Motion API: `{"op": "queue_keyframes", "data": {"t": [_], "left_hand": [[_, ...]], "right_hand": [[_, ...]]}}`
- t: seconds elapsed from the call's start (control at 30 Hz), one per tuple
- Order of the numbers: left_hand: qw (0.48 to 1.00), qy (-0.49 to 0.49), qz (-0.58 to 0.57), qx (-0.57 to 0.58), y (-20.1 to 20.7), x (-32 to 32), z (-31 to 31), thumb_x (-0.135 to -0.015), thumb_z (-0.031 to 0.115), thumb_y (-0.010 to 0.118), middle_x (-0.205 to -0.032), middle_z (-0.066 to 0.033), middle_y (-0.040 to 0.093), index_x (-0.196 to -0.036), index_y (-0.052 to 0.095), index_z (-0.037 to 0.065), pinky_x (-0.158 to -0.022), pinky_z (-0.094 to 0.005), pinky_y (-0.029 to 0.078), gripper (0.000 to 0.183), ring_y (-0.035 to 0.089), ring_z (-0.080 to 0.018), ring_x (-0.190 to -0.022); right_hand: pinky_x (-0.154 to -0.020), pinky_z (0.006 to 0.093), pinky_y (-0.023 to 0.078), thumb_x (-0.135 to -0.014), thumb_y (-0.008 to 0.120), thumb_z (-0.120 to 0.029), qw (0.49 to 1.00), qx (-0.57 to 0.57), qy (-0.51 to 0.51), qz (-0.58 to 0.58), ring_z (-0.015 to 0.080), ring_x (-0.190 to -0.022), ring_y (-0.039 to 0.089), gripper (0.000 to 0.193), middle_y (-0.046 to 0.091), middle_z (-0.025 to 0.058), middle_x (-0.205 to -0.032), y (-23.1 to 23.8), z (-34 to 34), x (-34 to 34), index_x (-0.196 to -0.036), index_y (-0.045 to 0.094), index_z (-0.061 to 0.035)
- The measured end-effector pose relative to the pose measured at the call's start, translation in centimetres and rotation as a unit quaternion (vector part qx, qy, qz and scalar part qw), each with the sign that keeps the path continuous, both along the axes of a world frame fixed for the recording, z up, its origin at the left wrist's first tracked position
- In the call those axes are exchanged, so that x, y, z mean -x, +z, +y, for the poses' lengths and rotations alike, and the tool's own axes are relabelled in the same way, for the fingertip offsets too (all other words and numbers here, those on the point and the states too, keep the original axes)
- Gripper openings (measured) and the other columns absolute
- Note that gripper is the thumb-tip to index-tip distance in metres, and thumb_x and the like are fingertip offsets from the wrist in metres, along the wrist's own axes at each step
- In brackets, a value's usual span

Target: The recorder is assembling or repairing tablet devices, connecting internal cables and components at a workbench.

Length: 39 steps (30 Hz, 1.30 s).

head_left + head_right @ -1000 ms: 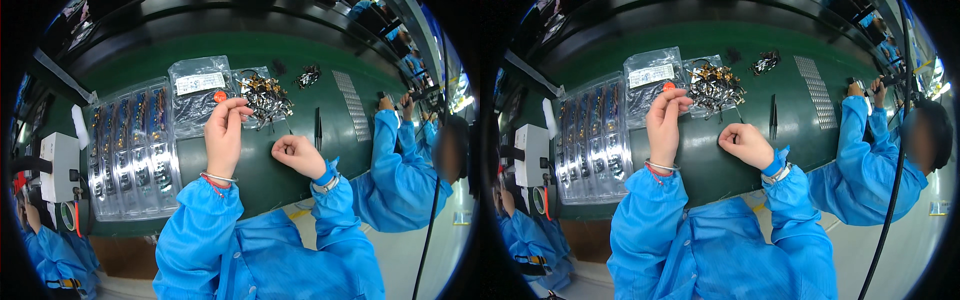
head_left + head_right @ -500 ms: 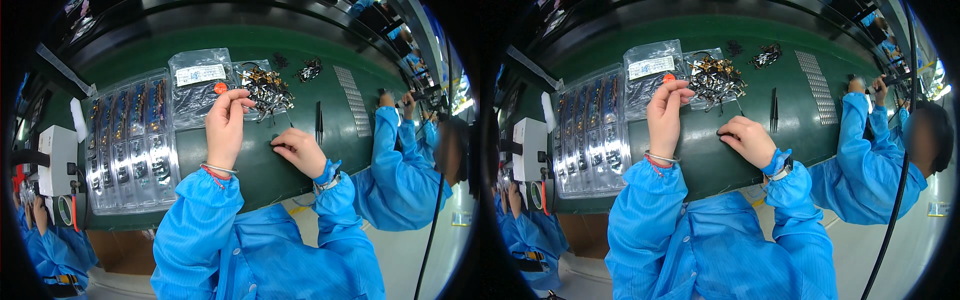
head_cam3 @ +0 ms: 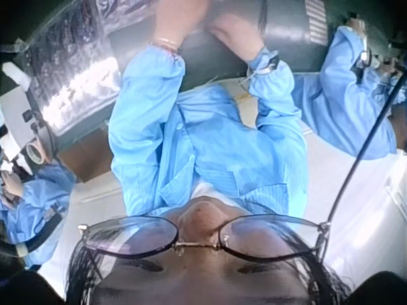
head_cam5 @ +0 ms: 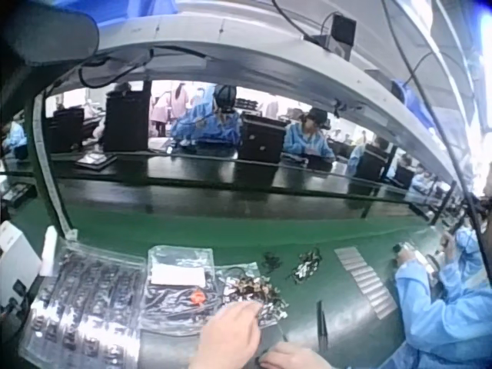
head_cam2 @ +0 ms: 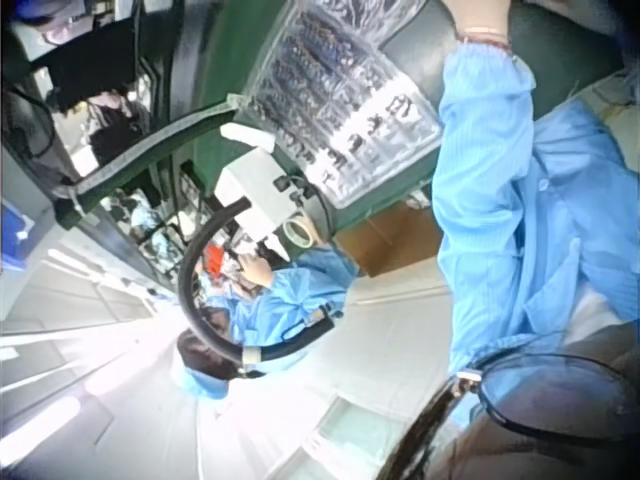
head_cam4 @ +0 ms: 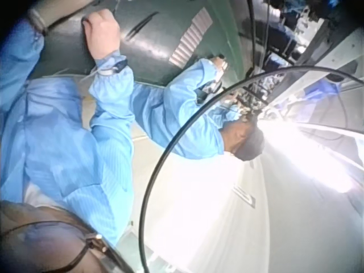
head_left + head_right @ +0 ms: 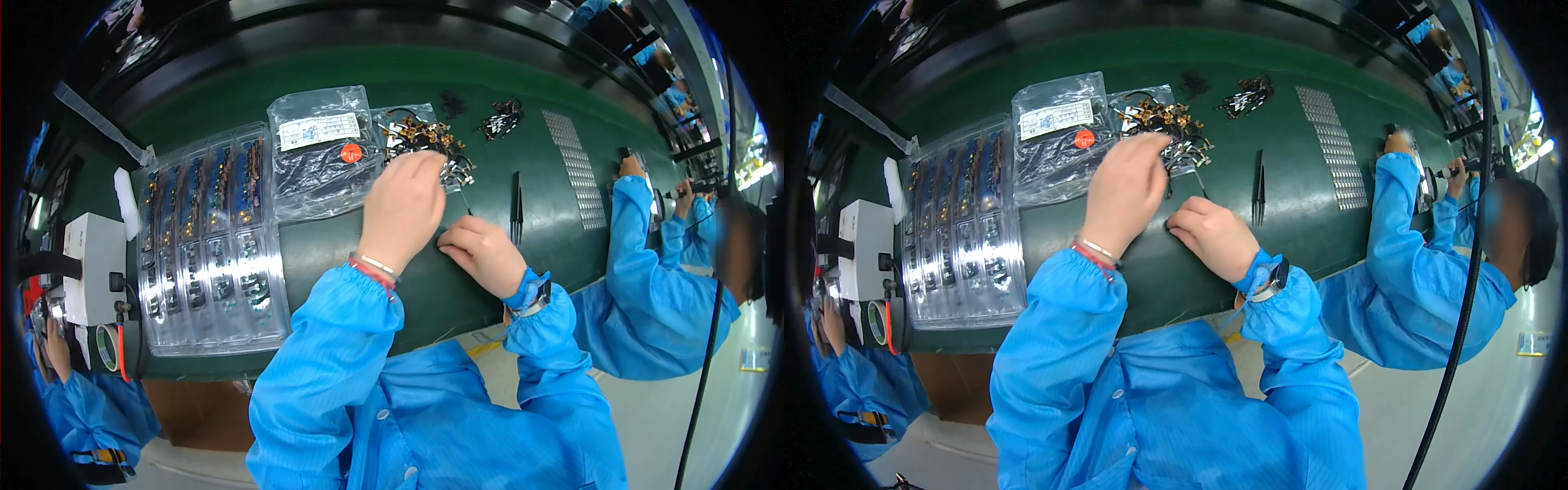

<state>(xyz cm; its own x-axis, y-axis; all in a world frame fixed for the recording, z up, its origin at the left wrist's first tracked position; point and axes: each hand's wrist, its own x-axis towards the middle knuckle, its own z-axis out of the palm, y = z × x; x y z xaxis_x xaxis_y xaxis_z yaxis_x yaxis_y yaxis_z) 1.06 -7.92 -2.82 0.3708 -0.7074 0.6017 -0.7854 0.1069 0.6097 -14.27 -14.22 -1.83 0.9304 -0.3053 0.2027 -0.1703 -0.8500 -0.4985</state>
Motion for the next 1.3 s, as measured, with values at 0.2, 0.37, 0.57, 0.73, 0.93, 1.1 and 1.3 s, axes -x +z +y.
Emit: {"op": "queue_keyframes", "data": {"t": [0.2, 0.37, 0.57, 0.73, 0.93, 1.1, 1.3], "left_hand": [[0.972, 0.002, -0.222, -0.076, -2.7, 0.4, -5.0, -0.080, 0.028, 0.056, -0.118, -0.0061, 0.054, -0.110, 0.057, 0.007, -0.097, -0.0418, 0.033, 0.037, 0.045, -0.0231, -0.115], [0.950, 0.019, -0.238, -0.199, -2.6, 1.2, -5.1, -0.083, 0.038, 0.053, -0.129, -0.0028, 0.046, -0.116, 0.055, 0.014, -0.099, -0.0542, 0.025, 0.041, 0.038, -0.0212, -0.122], [0.959, 0.016, -0.223, -0.172, -3.2, 1.1, -5.2, -0.082, 0.040, 0.054, -0.130, -0.0025, 0.043, -0.120, 0.051, 0.020, -0.098, -0.0588, 0.021, 0.043, 0.035, -0.0232, -0.124], [0.960, 0.042, -0.219, -0.169, -2.8, 1.0, -5.1, -0.082, 0.041, 0.052, -0.129, -0.0027, 0.044, -0.121, 0.050, 0.016, -0.099, -0.0607, 0.018, 0.047, 0.034, -0.0222, -0.124], [0.960, 0.046, -0.197, -0.193, -3.0, 1.4, -4.8, -0.084, 0.041, 0.050, -0.130, -0.0009, 0.043, -0.119, 0.053, 0.023, -0.096, -0.0651, 0.017, 0.039, 0.034, -0.0216, -0.124], [0.969, 0.048, -0.184, -0.160, -3.0, 1.4, -5.0, -0.081, 0.042, 0.054, -0.131, -0.0044, 0.042, -0.114, 0.057, 0.021, -0.098, -0.0644, 0.012, 0.039, 0.030, -0.0252, -0.126], [0.960, 0.058, -0.200, -0.188, -2.8, 1.2, -4.8, -0.081, 0.042, 0.054, -0.134, -0.0049, 0.038, -0.110, 0.058, 0.026, -0.097, -0.0645, 0.014, 0.034, 0.025, -0.0286, -0.129]], "right_hand": [[-0.060, 0.0337, 0.050, -0.073, 0.060, -0.006, 0.997, 0.066, 0.042, -0.013, 0.0248, -0.072, 0.059, 0.012, 0.055, 0.0055, -0.083, -0.3, 0.3, -0.1, -0.084, 0.060, -0.0092], [-0.059, 0.0331, 0.050, -0.072, 0.060, -0.007, 0.998, 0.054, 0.040, -0.018, 0.0240, -0.073, 0.059, 0.013, 0.056, 0.0041, -0.082, -0.3, 0.3, 0.2, -0.085, 0.059, -0.0084], [-0.068, 0.0341, 0.050, -0.072, 0.062, -0.007, 0.998, 0.065, 0.016, -0.016, 0.0260, -0.082, 0.058, 0.015, 0.059, 0.0074, -0.087, 1.7, -1.6, -0.1, -0.087, 0.060, -0.0071], [-0.056, 0.0246, 0.042, -0.077, 0.060, 0.000, 0.981, 0.052, -0.127, -0.140, 0.0145, -0.064, 0.053, 0.007, 0.056, 0.0074, -0.078, 6.0, -6.6, -2.8, -0.084, 0.060, -0.0010], [-0.060, 0.0300, 0.046, -0.076, 0.061, -0.003, 0.978, 0.069, -0.147, -0.128, 0.0227, -0.069, 0.058, 0.008, 0.058, 0.0085, -0.080, 1.9, -9.9, -4.7, -0.085, 0.060, -0.0035], [-0.063, 0.0323, 0.048, -0.076, 0.060, -0.009, 0.978, 0.131, -0.133, -0.094, 0.0240, -0.075, 0.058, 0.007, 0.058, 0.0054, -0.082, 0.2, -11.1, -4.0, -0.083, 0.063, -0.0076], [-0.063, 0.0329, 0.048, -0.077, 0.059, -0.012, 0.976, 0.167, -0.129, -0.046, 0.0236, -0.077, 0.058, 0.007, 0.057, 0.0036, -0.081, -0.7, -11.3, -4.6, -0.082, 0.063, -0.0097]]}}
